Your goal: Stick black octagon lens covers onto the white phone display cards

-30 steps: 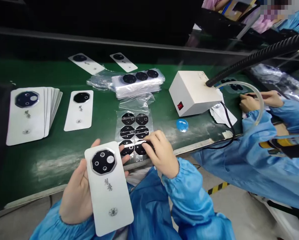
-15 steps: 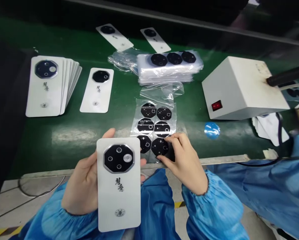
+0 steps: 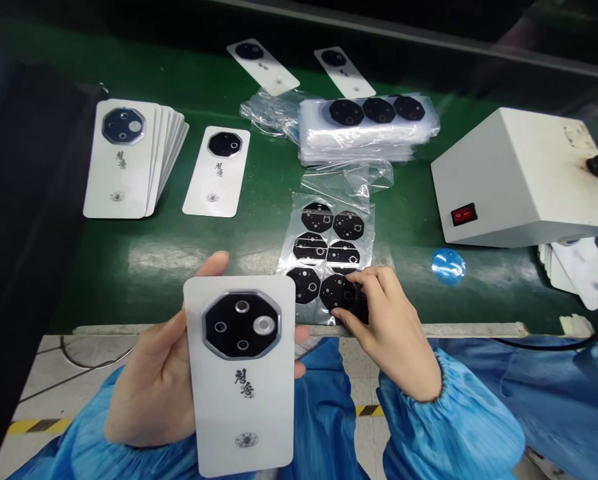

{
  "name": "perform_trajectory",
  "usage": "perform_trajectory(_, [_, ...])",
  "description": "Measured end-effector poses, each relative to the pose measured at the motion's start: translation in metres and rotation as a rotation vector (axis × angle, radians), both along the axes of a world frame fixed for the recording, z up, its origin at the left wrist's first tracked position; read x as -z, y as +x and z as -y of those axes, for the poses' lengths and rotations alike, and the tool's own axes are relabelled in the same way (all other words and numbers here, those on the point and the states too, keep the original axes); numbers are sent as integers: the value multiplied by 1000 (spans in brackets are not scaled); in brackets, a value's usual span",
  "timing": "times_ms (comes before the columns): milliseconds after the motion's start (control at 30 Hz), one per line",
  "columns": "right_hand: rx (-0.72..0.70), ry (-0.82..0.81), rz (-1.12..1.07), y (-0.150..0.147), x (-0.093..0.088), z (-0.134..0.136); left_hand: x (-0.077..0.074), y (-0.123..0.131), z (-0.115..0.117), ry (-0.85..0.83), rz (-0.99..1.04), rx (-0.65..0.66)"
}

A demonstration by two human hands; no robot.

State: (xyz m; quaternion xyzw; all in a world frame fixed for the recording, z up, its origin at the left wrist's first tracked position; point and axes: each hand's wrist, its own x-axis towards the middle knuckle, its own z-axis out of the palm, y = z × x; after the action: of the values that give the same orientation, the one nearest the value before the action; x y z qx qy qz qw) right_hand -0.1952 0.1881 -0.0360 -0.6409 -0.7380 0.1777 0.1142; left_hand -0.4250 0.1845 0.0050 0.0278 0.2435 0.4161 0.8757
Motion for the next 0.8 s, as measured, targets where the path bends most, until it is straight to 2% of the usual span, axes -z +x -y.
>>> perform_trajectory(133, [-5,-2,-8,0,0,-1,2,-3,1,36,76,8])
perform_trajectory(267, [-6,1,-23,-1,0,-1,-5,-1,1,6,-21,-25])
perform_trajectory(367, [-19,21,-29,-1,0,0,-7,-1,0,-25,-5,-15])
perform_trajectory(633, [-35,61,-43,-3,0,0,9,-6,-3,100,196,7])
perform_trajectory(800, [-49,49,-38,-5,-1,0,11,-10,-4,136,237,41])
